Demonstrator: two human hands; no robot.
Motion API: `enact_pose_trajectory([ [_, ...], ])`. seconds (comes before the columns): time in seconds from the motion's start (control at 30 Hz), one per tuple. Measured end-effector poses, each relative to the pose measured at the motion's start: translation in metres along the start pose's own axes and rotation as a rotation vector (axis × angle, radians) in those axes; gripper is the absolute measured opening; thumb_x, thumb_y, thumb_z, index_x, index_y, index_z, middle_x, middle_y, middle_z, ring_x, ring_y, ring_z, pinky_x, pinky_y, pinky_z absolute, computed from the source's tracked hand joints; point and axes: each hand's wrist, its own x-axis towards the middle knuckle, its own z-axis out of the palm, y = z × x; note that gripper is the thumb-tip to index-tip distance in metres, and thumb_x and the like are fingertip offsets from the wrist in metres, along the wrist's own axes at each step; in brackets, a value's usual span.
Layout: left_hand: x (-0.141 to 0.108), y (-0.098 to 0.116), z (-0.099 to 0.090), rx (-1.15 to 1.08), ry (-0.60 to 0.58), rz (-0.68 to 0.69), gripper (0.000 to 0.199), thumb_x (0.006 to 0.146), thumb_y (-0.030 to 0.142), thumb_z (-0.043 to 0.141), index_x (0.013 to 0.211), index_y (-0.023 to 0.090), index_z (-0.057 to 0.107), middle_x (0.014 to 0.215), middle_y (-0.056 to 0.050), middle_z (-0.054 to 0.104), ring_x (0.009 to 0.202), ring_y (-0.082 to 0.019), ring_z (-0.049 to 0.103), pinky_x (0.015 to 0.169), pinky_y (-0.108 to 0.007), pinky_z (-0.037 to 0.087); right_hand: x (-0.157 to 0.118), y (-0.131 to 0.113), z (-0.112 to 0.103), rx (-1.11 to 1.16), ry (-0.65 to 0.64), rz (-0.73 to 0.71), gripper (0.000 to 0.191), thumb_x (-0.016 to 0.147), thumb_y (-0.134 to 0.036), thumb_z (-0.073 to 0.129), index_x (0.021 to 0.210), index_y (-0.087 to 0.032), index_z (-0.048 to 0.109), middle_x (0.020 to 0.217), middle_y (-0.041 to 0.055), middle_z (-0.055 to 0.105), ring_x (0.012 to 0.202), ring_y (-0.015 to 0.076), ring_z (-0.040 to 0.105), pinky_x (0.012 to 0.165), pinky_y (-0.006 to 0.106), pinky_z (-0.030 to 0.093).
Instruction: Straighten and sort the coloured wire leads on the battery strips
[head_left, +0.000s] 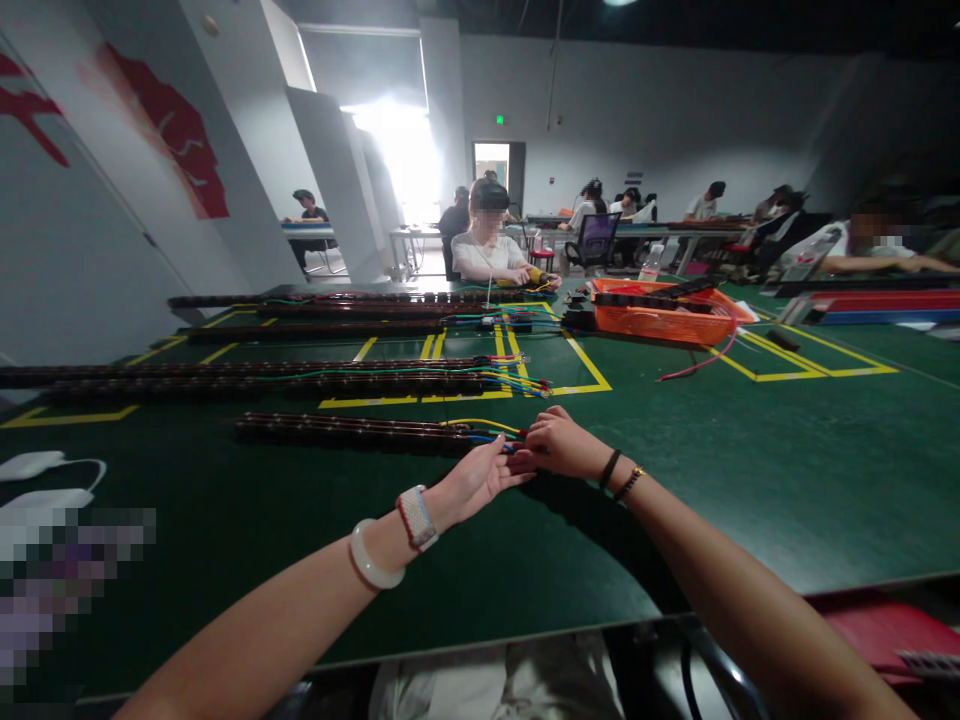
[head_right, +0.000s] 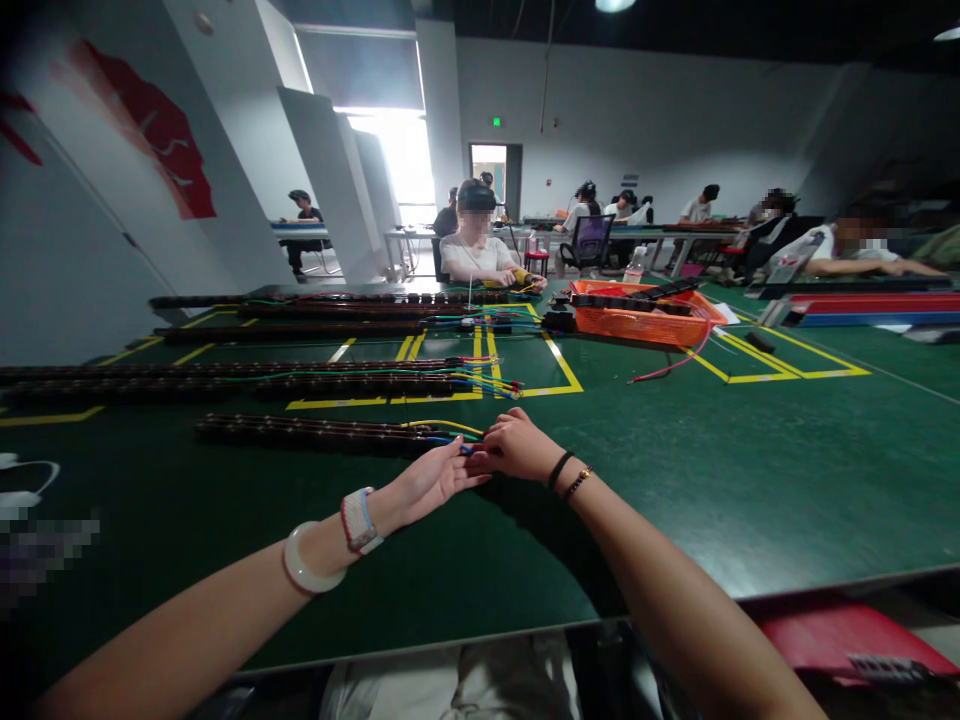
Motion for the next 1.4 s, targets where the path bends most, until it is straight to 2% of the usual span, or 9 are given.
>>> enact_pose_trajectory([
  [0.13,-0.003,0.000,0.004,0.220,-0.034,-0.066,0.033,0.092,0.030,0.039,0.089,0.005,0.060,0.089,-0.021,0.068,0.080,-0.023,0.067,0.082,-0.035,0.050,0.000,0.004,-0.004,-0.059,0.030,0.074,0.029,0.086,-0.036,0.059,0.064,-0.017,0.063,0.068,0.0005,0.063,0.072,0.0137,0.051,0.076,0.030,0.024],
  [0.27,-0.005,-0.004,0.003,0.445,-0.117,0.008,0.036,0.090,0.037,0.043,0.082,0.007,0.061,0.085,-0.022,0.068,0.073,-0.023,0.068,0.071,-0.034,0.052,0.001,0.007,0.001,-0.106,0.046,0.152,0.027,0.083,-0.040,0.063,0.068,-0.018,0.064,0.072,0.0011,0.064,0.076,0.0154,0.053,0.075,0.029,0.026],
  [0.43,-0.006,-0.006,0.002,0.513,-0.171,0.055,0.035,0.084,0.043,0.052,0.084,0.008,0.059,0.087,-0.020,0.068,0.075,-0.023,0.067,0.070,-0.034,0.052,0.003,0.005,0.011,-0.094,0.027,0.247,0.024,0.077,-0.037,0.070,0.065,-0.018,0.063,0.071,0.0023,0.064,0.076,0.0167,0.053,0.071,0.028,0.029],
  [0.67,-0.006,-0.005,0.001,0.488,-0.218,0.059,0.038,0.084,0.045,0.050,0.084,0.008,0.060,0.089,-0.019,0.068,0.076,-0.022,0.066,0.070,-0.033,0.052,0.005,0.016,0.010,0.393,0.195,0.304,0.031,0.081,-0.047,0.063,0.084,-0.016,0.063,0.076,0.0023,0.060,0.068,0.0131,0.052,0.064,0.024,0.039],
  [0.77,-0.006,-0.005,0.001,0.496,-0.230,0.060,0.038,0.084,0.046,0.051,0.085,0.009,0.060,0.089,-0.017,0.068,0.076,-0.022,0.066,0.069,-0.032,0.052,0.005,0.021,0.019,0.468,0.246,0.307,0.036,0.078,-0.045,0.066,0.102,-0.018,0.063,0.093,0.0051,0.062,0.085,0.0164,0.055,0.076,0.027,0.043],
  [0.9,-0.007,-0.005,0.004,0.496,-0.222,0.066,0.037,0.083,0.046,0.053,0.086,0.009,0.060,0.087,-0.016,0.068,0.075,-0.021,0.066,0.068,-0.031,0.051,0.008,0.019,0.033,0.366,0.188,0.281,0.045,0.075,-0.043,0.070,0.115,-0.023,0.061,0.104,0.0056,0.063,0.097,0.0205,0.053,0.089,0.036,0.038],
  [1.13,-0.008,-0.005,0.006,0.486,-0.190,0.061,0.033,0.085,0.040,0.052,0.084,0.009,0.061,0.086,-0.016,0.068,0.075,-0.021,0.066,0.069,-0.031,0.052,0.015,0.014,0.039,0.303,0.132,0.204,0.021,0.080,-0.035,0.068,0.096,-0.021,0.070,0.083,0.0037,0.065,0.080,0.0160,0.052,0.076,0.030,0.036],
  [1.3,-0.006,-0.005,0.003,0.436,-0.183,0.038,0.033,0.086,0.037,0.050,0.081,0.007,0.062,0.088,-0.019,0.068,0.076,-0.021,0.067,0.073,-0.032,0.051,0.016,0.006,0.032,0.158,0.189,0.141,0.012,0.081,-0.032,0.067,0.083,-0.021,0.072,0.078,0.0033,0.064,0.079,0.0158,0.050,0.080,0.032,0.030],
  [1.4,-0.002,-0.004,0.001,0.337,-0.114,-0.045,0.042,0.091,0.039,0.041,0.082,0.005,0.063,0.087,-0.021,0.069,0.077,-0.023,0.068,0.079,-0.034,0.050,0.015,-0.001,0.026,0.025,0.198,0.098,0.008,0.084,-0.024,0.063,0.083,-0.024,0.072,0.077,0.0019,0.062,0.079,0.0156,0.047,0.083,0.033,0.027],
])
